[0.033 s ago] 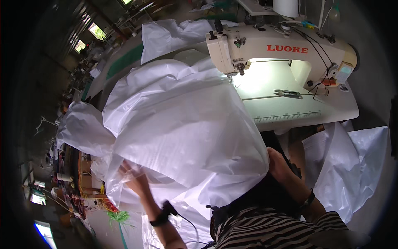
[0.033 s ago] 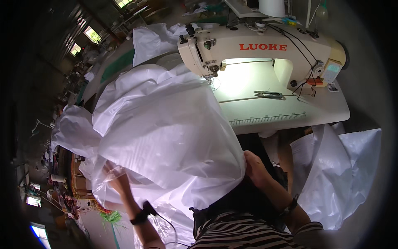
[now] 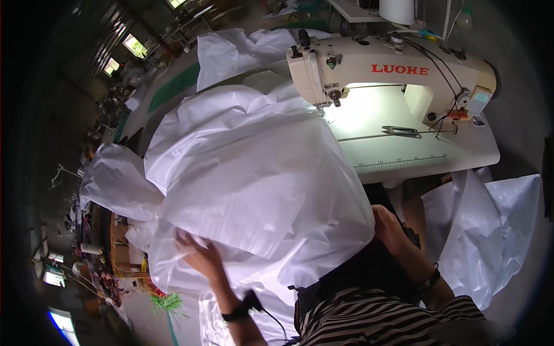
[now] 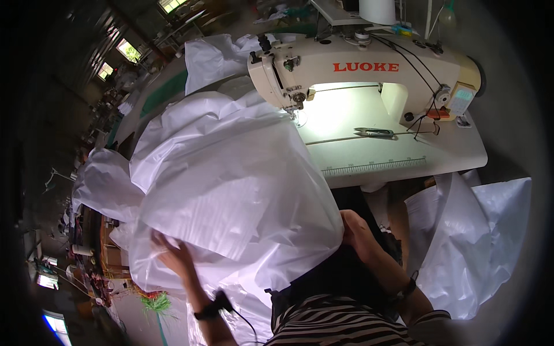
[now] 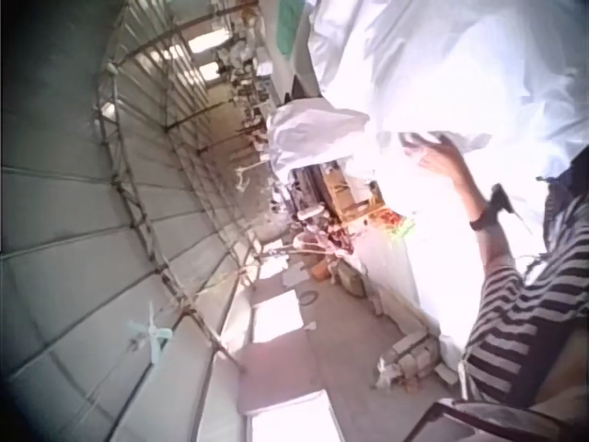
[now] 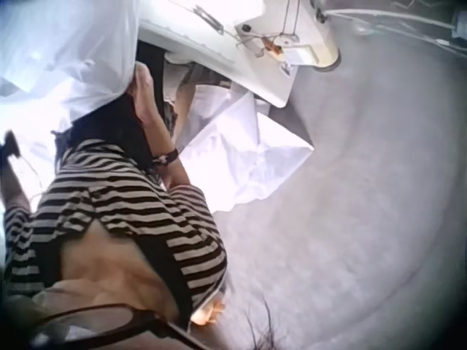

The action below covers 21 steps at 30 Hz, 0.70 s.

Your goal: The person aligns and folds the edges of a large white plastic sheet, feeds it through a sewing machine, and trims the thread with shears. They then lift and reposition the material to sew another section of the edge.

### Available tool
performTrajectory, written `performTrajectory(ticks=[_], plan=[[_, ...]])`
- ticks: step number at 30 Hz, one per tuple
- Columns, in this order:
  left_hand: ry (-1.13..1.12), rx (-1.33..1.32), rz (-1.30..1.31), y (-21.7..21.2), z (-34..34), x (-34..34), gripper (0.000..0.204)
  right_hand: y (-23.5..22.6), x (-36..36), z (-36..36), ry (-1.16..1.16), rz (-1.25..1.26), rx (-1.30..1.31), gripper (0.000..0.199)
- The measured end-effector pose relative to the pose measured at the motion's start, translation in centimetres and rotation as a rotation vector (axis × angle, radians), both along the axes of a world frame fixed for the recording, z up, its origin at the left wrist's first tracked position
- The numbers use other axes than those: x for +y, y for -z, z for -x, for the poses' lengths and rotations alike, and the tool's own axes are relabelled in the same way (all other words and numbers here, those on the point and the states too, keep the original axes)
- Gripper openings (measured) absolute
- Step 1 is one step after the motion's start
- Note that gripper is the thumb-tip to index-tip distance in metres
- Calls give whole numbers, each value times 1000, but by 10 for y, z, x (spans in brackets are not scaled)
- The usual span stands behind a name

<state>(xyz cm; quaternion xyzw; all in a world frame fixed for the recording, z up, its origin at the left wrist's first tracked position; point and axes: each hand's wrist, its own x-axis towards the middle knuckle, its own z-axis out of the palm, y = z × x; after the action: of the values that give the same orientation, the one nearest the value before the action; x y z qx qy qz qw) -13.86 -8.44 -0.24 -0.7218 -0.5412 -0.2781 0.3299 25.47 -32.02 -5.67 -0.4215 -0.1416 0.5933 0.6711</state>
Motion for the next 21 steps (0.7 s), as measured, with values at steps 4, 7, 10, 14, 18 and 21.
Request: performTrajectory(ticks=[4, 7, 10, 14, 18, 21], plan=[[483, -250, 542, 88, -66, -63, 39, 4, -9, 11, -275, 123, -578, 45], [271, -664, 924, 125, -53, -14, 40, 12, 1, 25, -393, 211, -653, 26], [215, -797, 845, 125, -25, 77, 40, 14, 30, 41, -517, -12, -649, 22], [258, -865, 690, 116, -16, 214, 41, 17, 83, 79, -652, -153, -409, 27], [337, -895, 649, 133, -57, 366, 42, 26, 130, 108, -724, -137, -363, 29], [423, -912, 648, 150, -118, 466, 43, 31, 163, 116, -622, -107, -312, 29]])
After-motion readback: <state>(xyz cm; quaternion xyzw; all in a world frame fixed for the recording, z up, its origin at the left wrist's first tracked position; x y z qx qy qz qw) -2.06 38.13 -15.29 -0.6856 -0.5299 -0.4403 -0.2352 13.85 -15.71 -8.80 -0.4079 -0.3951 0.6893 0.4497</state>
